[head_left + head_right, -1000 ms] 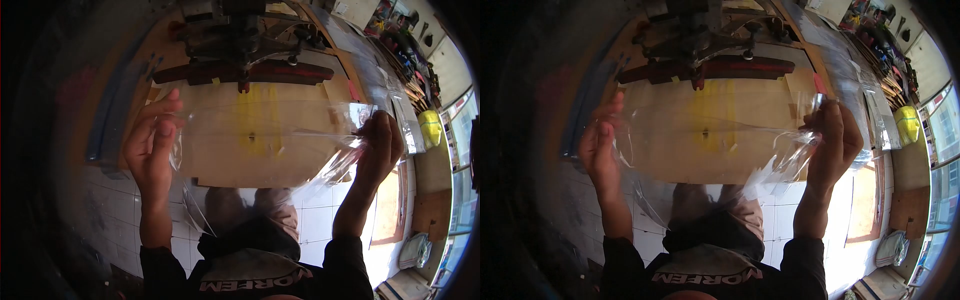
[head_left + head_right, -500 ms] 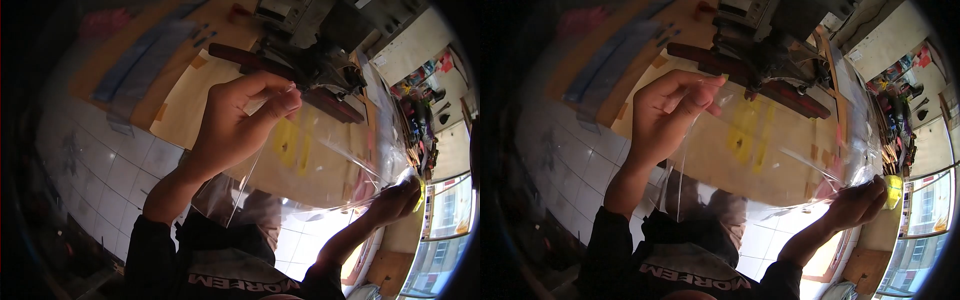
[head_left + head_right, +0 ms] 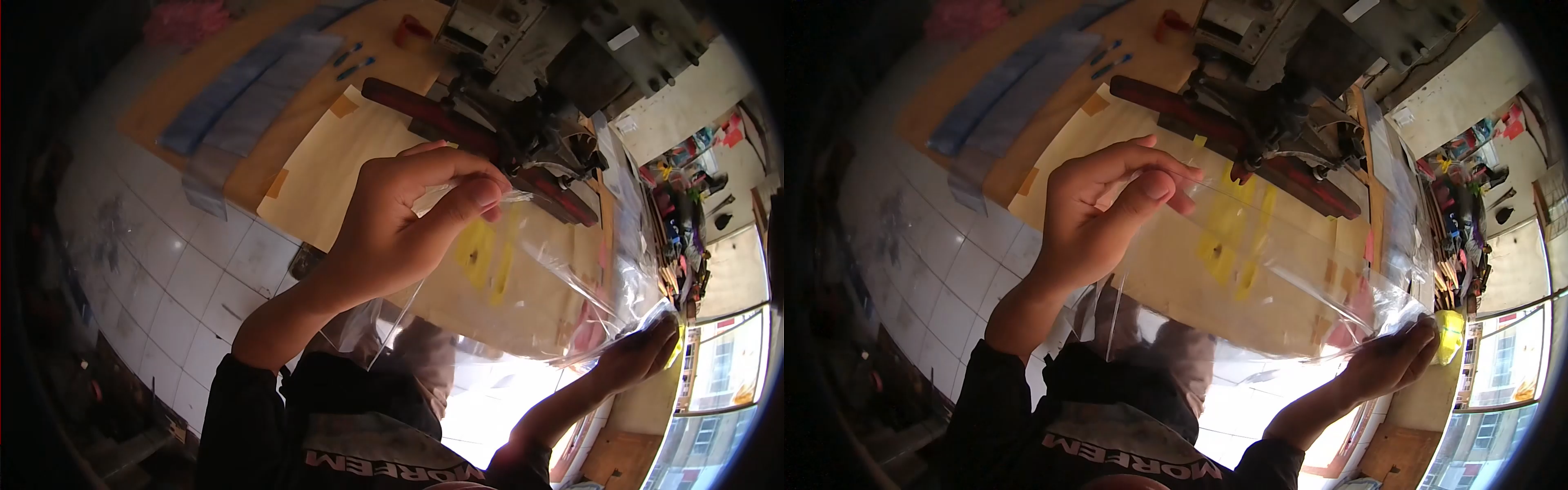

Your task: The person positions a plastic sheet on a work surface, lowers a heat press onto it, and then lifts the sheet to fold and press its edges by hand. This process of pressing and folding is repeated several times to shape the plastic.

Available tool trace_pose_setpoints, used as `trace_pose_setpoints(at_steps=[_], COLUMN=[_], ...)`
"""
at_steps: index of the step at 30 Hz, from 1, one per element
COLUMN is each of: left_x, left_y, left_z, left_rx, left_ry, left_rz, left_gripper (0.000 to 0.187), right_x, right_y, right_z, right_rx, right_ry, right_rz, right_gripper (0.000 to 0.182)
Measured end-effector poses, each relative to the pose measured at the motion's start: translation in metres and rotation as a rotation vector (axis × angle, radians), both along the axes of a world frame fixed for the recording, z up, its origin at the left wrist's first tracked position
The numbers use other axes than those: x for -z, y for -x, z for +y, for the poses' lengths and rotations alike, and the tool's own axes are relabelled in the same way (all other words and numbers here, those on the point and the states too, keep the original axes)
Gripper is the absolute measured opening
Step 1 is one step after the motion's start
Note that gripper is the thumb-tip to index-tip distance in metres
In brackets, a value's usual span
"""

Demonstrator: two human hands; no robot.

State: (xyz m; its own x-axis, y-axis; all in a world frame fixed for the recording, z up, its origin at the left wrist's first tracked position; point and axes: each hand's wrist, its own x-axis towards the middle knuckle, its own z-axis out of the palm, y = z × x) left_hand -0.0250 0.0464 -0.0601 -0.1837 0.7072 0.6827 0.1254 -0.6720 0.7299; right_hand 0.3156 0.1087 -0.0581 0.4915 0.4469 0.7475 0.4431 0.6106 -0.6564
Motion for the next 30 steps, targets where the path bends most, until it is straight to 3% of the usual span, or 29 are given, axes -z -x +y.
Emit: trace_pose_setpoints(at_steps=[2, 7, 9, 10, 11, 13, 14, 17, 19, 23, 30], left_x=[-0.003, -0.005, -0.004, -0.004, -0.003, -0.006, -0.007, 0.000, -0.002, 0.002, -0.005], left_y=[-0.001, -0.005, -0.008, -0.012, -0.013, -0.014, -0.014, -0.012, -0.008, -0.002, -0.012], left_z=[-0.004, -0.011, -0.012, -0.012, -0.013, -0.015, -0.018, -0.018, -0.019, -0.022, -0.032], left_rx=[-0.005, 0.007, -0.017, -0.018, -0.001, -0.071, -0.082, 0.097, 0.133, 0.227, 0.171], left_ry=[0.013, 0.068, 0.071, 0.056, 0.080, 0.101, 0.140, 0.083, 0.086, 0.137, 0.321], left_rz=[-0.017, -0.085, -0.116, -0.156, -0.154, -0.156, -0.137, -0.245, -0.203, -0.221, -0.332], left_gripper=[0.021, 0.021, 0.019, 0.019, 0.019, 0.020, 0.021, 0.016, 0.014, 0.012, 0.042], right_x=[-0.001, -0.004, -0.010, -0.011, -0.017, -0.013, -0.011, -0.010, -0.007, -0.007, 0.010], right_y=[0.001, 0.015, 0.024, 0.025, 0.021, 0.036, 0.038, 0.042, 0.039, 0.040, 0.018], right_z=[-0.004, -0.004, -0.013, -0.013, -0.005, -0.018, -0.019, -0.023, -0.018, -0.025, -0.022], right_rx=[-0.113, -0.086, -0.036, 0.093, 0.494, 0.094, -0.011, -0.031, 0.014, -0.230, -0.138], right_ry=[-0.029, -0.130, 0.067, 0.036, -0.316, 0.044, 0.014, 0.045, -0.056, 0.089, 0.151], right_rz=[-0.044, -0.135, -0.075, -0.269, -0.971, -0.225, -0.150, -0.015, -0.057, 0.036, 0.061], right_gripper=[0.026, 0.024, 0.025, 0.026, 0.026, 0.024, 0.023, 0.022, 0.022, 0.021, 0.023])
